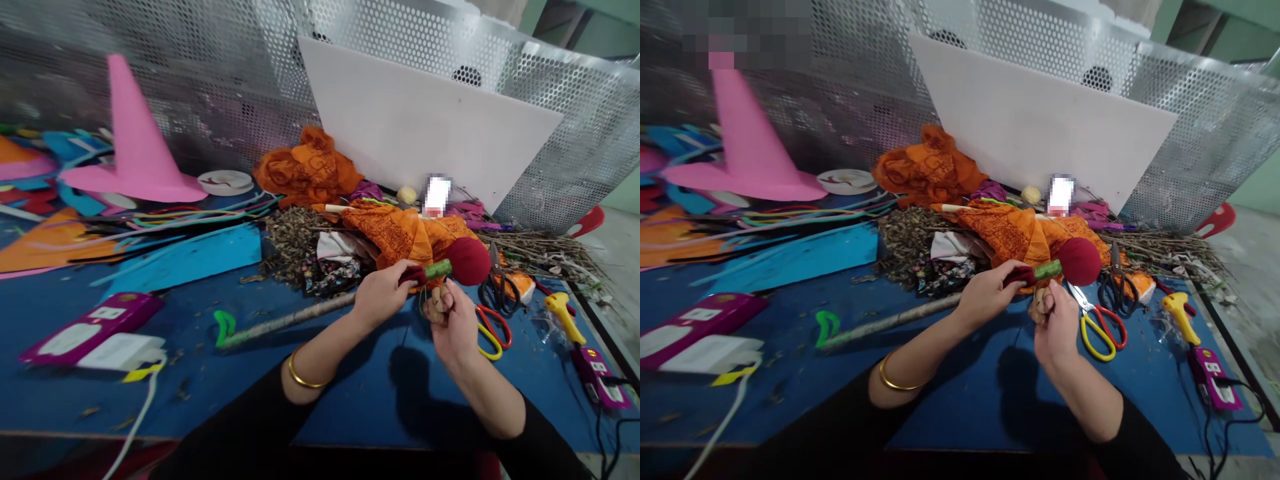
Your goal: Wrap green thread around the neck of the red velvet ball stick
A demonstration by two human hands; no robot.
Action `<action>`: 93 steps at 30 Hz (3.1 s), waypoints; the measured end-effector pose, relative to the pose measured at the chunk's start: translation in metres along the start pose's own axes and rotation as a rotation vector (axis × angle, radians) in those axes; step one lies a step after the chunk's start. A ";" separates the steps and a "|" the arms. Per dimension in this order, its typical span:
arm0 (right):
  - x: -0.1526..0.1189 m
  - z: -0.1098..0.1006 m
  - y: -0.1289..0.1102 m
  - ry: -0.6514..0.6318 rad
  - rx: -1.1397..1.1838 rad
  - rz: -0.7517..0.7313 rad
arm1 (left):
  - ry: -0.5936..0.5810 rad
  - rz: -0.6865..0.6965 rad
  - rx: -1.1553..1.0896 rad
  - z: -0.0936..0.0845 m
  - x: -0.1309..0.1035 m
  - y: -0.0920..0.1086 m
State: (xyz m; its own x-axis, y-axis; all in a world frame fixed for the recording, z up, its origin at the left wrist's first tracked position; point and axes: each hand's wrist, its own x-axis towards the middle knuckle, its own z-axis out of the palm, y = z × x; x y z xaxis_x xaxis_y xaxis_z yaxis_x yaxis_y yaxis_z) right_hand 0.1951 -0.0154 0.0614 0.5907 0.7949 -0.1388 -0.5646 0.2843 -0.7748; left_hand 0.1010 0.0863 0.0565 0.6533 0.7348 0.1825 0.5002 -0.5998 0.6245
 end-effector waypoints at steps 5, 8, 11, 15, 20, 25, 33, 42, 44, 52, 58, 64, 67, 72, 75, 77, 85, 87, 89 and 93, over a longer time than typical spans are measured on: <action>-0.001 0.001 -0.001 -0.114 -0.160 -0.128 | -0.062 0.009 0.062 0.000 0.003 -0.003; 0.003 -0.004 -0.014 -0.352 -0.397 -0.272 | -0.089 0.011 0.129 -0.003 0.004 -0.003; 0.010 -0.011 -0.033 -0.480 -0.710 -0.498 | -0.120 0.048 0.185 -0.005 0.003 -0.003; 0.020 -0.018 -0.046 -0.438 -0.924 -0.668 | -0.182 0.063 0.239 -0.005 0.002 -0.002; 0.025 -0.021 -0.048 -0.478 -0.887 -0.611 | -0.228 0.070 0.274 -0.005 0.001 -0.001; 0.027 -0.022 -0.053 -0.754 -0.846 -0.483 | -0.259 0.050 0.245 -0.008 0.002 -0.001; 0.035 -0.029 -0.036 -0.578 -0.705 -0.497 | -0.284 0.105 0.183 -0.008 -0.002 -0.001; 0.038 -0.023 -0.022 -0.313 -0.600 -0.344 | -0.200 0.233 0.429 0.000 -0.009 0.009; 0.039 -0.024 -0.020 -0.269 -0.558 -0.307 | -0.178 0.295 0.456 0.004 -0.010 0.009; 0.042 -0.025 -0.017 -0.150 -0.495 -0.249 | -0.105 0.473 0.520 0.014 -0.010 0.002; 0.041 -0.024 -0.015 -0.157 -0.469 -0.187 | -0.086 0.530 0.567 0.018 -0.012 0.000; 0.035 -0.019 -0.024 -0.188 -0.426 -0.171 | -0.059 0.431 0.499 0.007 -0.008 -0.002; 0.034 -0.021 -0.037 -0.154 -0.440 -0.167 | 0.003 0.339 0.471 -0.008 -0.003 -0.007; 0.047 -0.045 -0.067 -0.299 -0.599 -0.042 | 0.112 0.206 0.443 -0.033 0.003 -0.015; 0.062 -0.063 -0.083 -0.252 -0.578 -0.030 | 0.079 0.142 0.412 -0.044 0.003 -0.015; 0.071 -0.073 -0.090 -0.167 -0.506 -0.077 | 0.016 0.134 0.387 -0.048 0.003 -0.015; 0.102 -0.098 -0.078 0.154 -0.763 -0.286 | -0.200 0.282 0.170 -0.055 0.000 -0.013; 0.106 -0.102 -0.075 0.183 -0.831 -0.321 | -0.191 0.278 0.066 -0.056 -0.002 -0.011; 0.107 -0.101 -0.072 0.187 -0.904 -0.386 | -0.155 0.253 -0.037 -0.056 -0.003 -0.009; 0.095 -0.084 -0.052 0.026 -1.016 -0.487 | -0.044 0.188 -0.151 -0.054 -0.007 -0.004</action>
State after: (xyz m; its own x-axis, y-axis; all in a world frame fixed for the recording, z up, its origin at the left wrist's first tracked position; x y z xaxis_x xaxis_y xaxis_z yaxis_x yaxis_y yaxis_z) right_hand 0.3288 0.0005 0.0366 0.6389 0.7034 0.3116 0.4531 -0.0168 -0.8913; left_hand 0.0638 0.1002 0.0934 0.7526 0.5984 0.2749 0.2794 -0.6682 0.6895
